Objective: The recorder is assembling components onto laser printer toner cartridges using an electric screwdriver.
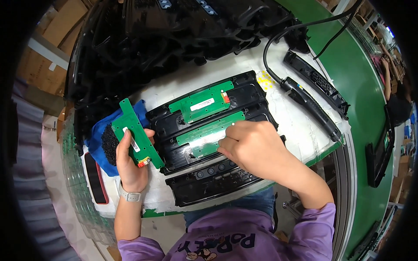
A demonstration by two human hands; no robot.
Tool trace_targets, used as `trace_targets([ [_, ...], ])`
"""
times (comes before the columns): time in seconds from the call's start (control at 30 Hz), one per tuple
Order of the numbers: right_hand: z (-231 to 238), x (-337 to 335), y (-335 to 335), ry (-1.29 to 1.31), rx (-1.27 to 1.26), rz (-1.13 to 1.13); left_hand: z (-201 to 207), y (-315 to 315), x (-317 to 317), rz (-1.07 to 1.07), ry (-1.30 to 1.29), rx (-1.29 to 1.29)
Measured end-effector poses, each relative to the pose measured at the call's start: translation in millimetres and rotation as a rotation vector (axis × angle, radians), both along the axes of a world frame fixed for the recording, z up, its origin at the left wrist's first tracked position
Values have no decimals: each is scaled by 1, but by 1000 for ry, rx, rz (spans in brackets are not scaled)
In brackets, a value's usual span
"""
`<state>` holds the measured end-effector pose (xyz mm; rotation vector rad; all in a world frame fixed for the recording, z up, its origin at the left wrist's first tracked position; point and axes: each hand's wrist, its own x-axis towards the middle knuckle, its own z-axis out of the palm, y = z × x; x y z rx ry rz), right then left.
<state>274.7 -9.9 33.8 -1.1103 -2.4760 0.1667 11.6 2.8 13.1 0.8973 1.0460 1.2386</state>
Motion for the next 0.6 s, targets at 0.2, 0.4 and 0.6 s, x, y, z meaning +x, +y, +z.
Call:
trace_targets([
  [0.2,-3,-6,-4,-25,6,-32,4,-9,6,132,87,148],
  [0.4,6,-34,-7,449,-124,38,11,-27,9,63,422,534],
  [0.6,27,-50,-26,924,-290,5,19,-33,14,-1,795,1141],
])
